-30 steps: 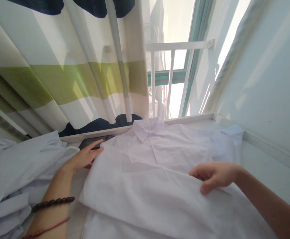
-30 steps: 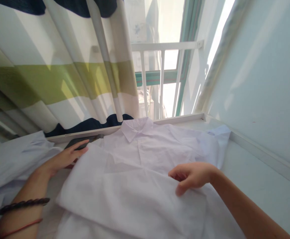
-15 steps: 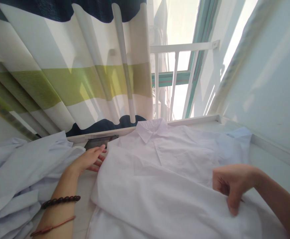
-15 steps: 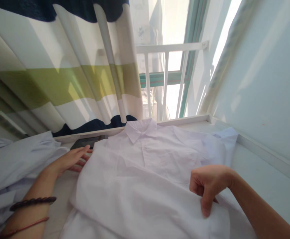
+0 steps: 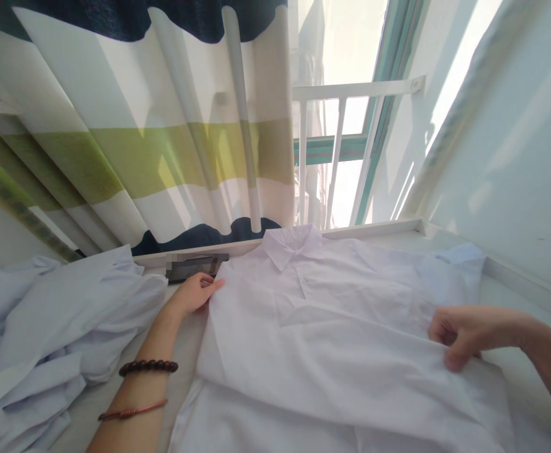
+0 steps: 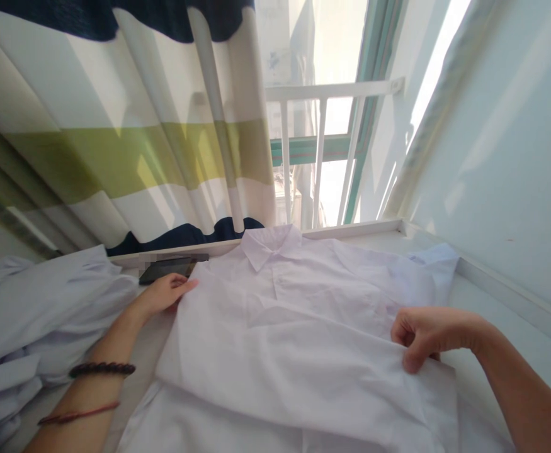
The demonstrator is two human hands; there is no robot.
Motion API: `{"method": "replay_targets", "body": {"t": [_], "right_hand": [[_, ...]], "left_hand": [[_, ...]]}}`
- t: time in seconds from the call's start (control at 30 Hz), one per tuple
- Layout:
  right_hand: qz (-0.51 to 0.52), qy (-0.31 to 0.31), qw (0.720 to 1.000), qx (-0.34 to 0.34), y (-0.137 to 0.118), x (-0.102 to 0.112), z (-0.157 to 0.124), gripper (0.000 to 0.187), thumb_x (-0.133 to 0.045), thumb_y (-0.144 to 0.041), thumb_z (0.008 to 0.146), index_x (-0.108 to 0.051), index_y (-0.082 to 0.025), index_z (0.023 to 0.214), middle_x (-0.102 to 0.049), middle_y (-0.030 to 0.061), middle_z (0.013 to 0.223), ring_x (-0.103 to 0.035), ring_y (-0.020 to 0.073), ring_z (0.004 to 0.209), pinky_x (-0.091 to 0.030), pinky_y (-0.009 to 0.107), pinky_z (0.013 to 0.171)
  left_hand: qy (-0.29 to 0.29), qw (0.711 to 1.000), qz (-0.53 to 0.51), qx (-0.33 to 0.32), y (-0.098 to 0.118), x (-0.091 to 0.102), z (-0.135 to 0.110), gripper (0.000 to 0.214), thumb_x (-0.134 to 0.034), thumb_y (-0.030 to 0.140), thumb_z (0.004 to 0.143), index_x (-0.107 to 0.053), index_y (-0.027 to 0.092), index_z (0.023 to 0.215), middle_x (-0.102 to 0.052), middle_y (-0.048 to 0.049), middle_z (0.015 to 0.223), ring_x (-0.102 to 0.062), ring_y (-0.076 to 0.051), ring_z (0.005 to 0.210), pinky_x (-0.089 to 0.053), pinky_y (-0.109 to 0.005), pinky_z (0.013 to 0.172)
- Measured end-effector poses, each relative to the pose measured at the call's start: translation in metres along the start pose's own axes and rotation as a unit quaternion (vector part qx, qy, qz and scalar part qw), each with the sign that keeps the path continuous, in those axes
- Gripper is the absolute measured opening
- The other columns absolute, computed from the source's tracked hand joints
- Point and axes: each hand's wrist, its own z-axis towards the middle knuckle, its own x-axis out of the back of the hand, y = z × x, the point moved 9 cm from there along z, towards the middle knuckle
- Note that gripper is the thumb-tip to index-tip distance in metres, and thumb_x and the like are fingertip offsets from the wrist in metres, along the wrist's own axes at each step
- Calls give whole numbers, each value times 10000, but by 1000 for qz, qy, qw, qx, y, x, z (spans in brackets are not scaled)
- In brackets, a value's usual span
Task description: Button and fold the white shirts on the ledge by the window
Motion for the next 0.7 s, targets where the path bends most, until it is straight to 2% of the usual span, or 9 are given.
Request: {"method": "replay_targets", "body": {"t": [0.13, 0.23, 0.37, 0.47, 0.5, 0.57, 0.63, 0.7], "right_hand": [[13, 9, 999, 49, -17, 1, -1, 430, -735, -525, 655, -499, -166, 637, -405, -46, 597, -368, 75, 556, -267, 207, 491], [16, -1, 999, 30, -17, -2, -7, 408, -755, -497, 626, -522, -163, 656, -441, -41, 599, -391, 78, 547, -267, 202, 470], [-7, -4, 1000, -29, 0, -7, -12, 380, -751, -466, 581, -522, -169, 639, -467, -41, 575, -431, 90, 521, -301, 207, 452], [-39, 18, 999, -24, -5, -2, -11, 341, -723, -431, 608, -493, -181, 635, -490, -40, 573, -464, 104, 532, -342, 226, 487], [-52, 35, 998, -13, -12, 3, -11, 311, -702, -419, 643, -501, -182, 658, -530, -27, 598, -498, 118, 562, -364, 236, 517], [-95, 79, 992, 0, -32, 16, -13, 248, -645, -401, 730, -534, -180, 704, -616, 8, 666, -562, 152, 638, -391, 260, 577], [-163, 129, 978, -8, -56, 31, -17, 238, -594, -399, 797, -563, -180, 709, -657, 35, 703, -593, 178, 672, -388, 278, 596], [-232, 198, 952, -25, -83, 46, -19, 250, -564, -403, 840, -595, -181, 729, -667, 58, 745, -610, 203, 697, -388, 292, 598]], "left_hand": [[25, 1000, 8, -4, 2, 0, 2, 540, -716, 548, 563, -520, 183, 910, -713, -78, 815, -701, -278, 792, -515, -317, 637], [46, 999, 17, -15, 3, 2, 3, 557, -711, 578, 553, -507, 190, 897, -667, -34, 719, -690, -278, 745, -499, -325, 627], [105, 987, 110, -42, 11, 14, 6, 458, -690, 546, 618, -501, 209, 864, -634, -25, 710, -673, -289, 772, -483, -341, 674], [153, 969, 185, -63, 34, 16, 0, 329, -607, 491, 736, -518, 215, 891, -651, -60, 812, -662, -296, 843, -479, -357, 721], [155, 965, 196, -85, 47, 10, -4, 285, -569, 466, 775, -529, 216, 904, -656, -68, 851, -657, -289, 860, -483, -359, 737], [131, 957, 206, -157, 78, -16, -17, 230, -511, 417, 827, -561, 211, 915, -663, -83, 925, -647, -273, 907, -489, -361, 801], [65, 941, 208, -257, 109, -57, -37, 272, -461, 412, 874, -610, 191, 929, -670, -108, 1013, -622, -273, 1006, -468, -376, 917], [-15, 921, 202, -332, 127, -100, -57, 392, -420, 455, 918, -640, 175, 1081, -655, -129, 1178, -568, -279, 1155, -411, -399, 1034]]}}
